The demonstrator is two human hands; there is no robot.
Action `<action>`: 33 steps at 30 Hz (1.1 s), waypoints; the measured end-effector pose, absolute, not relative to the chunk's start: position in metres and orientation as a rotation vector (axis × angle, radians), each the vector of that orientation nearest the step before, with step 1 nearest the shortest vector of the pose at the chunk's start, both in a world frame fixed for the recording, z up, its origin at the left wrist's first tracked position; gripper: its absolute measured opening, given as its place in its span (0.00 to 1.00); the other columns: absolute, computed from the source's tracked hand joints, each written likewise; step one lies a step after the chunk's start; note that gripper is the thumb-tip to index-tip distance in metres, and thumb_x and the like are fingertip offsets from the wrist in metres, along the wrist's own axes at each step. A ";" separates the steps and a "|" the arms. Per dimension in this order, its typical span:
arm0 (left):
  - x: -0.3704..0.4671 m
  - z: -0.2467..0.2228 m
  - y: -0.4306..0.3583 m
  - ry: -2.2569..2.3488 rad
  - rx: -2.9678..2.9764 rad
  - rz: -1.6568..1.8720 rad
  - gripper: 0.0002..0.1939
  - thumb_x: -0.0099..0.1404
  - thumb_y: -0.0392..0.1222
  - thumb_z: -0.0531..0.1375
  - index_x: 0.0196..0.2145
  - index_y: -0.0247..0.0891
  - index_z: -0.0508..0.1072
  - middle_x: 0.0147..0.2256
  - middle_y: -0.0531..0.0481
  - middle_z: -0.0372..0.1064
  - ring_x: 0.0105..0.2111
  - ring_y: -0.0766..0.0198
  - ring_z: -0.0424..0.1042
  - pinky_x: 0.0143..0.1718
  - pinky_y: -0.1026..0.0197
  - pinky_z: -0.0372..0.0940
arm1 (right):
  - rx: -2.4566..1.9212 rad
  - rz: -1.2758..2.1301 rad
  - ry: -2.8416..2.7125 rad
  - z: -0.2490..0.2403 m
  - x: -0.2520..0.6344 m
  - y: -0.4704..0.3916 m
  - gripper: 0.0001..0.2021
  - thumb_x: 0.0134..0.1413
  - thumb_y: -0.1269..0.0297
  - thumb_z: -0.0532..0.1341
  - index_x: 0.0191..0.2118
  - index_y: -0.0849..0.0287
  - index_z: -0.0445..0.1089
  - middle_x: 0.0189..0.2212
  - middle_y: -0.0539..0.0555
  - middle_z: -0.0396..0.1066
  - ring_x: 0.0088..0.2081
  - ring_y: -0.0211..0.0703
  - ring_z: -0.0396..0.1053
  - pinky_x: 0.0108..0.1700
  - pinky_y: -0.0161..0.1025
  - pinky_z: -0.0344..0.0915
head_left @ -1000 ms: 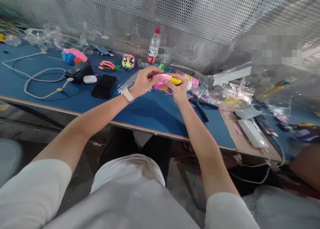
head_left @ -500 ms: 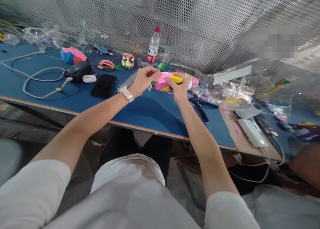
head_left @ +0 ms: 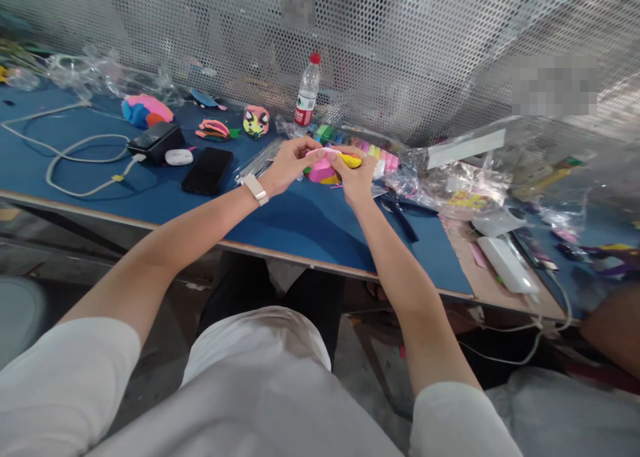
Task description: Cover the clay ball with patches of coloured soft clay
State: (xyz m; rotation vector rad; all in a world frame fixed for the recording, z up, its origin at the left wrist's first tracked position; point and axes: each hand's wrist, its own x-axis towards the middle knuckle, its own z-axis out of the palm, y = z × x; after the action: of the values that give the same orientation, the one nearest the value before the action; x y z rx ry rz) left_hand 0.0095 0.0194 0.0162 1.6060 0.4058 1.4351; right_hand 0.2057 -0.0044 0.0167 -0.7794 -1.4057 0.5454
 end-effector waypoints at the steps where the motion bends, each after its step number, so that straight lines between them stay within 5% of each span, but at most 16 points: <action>1: 0.010 0.016 0.020 0.403 1.609 1.443 0.34 0.63 0.74 0.80 0.43 0.39 0.85 0.40 0.45 0.82 0.39 0.62 0.78 0.42 0.59 0.72 | -0.772 0.549 -1.413 0.017 0.206 -0.004 0.21 0.53 0.38 0.83 0.41 0.48 0.88 0.37 0.50 0.87 0.37 0.44 0.81 0.45 0.46 0.82; 10: 0.009 0.012 0.026 0.357 1.677 1.509 0.33 0.66 0.73 0.78 0.50 0.40 0.85 0.48 0.43 0.86 0.46 0.58 0.83 0.50 0.55 0.76 | -0.836 0.524 -1.481 0.020 0.202 -0.010 0.26 0.57 0.28 0.78 0.47 0.44 0.86 0.47 0.52 0.88 0.49 0.51 0.84 0.56 0.53 0.83; 19: 0.013 0.015 0.019 0.430 1.611 1.531 0.32 0.65 0.73 0.79 0.45 0.40 0.87 0.43 0.46 0.84 0.41 0.61 0.79 0.45 0.59 0.72 | -0.843 0.656 -1.370 0.018 0.196 -0.009 0.25 0.54 0.29 0.80 0.42 0.44 0.84 0.34 0.46 0.83 0.32 0.42 0.71 0.38 0.47 0.75; 28: 0.018 0.011 0.022 0.495 1.439 1.518 0.32 0.70 0.78 0.72 0.41 0.43 0.85 0.42 0.47 0.83 0.42 0.59 0.77 0.45 0.56 0.70 | -0.902 0.704 -1.299 0.021 0.194 -0.010 0.34 0.42 0.18 0.78 0.40 0.40 0.81 0.31 0.45 0.82 0.39 0.46 0.68 0.48 0.53 0.72; 33: 0.017 0.009 0.024 0.534 1.448 1.439 0.35 0.75 0.77 0.69 0.30 0.42 0.74 0.31 0.50 0.71 0.34 0.61 0.71 0.37 0.55 0.66 | -0.901 0.738 -1.261 0.024 0.194 -0.010 0.35 0.38 0.14 0.77 0.35 0.39 0.78 0.29 0.44 0.81 0.44 0.49 0.69 0.51 0.56 0.69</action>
State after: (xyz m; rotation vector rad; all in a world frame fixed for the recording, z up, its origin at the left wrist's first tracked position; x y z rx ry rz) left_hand 0.0168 0.0245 0.0088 1.4482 0.5343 1.4389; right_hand 0.1936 -0.0103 0.0242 -0.9015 -1.2607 0.7380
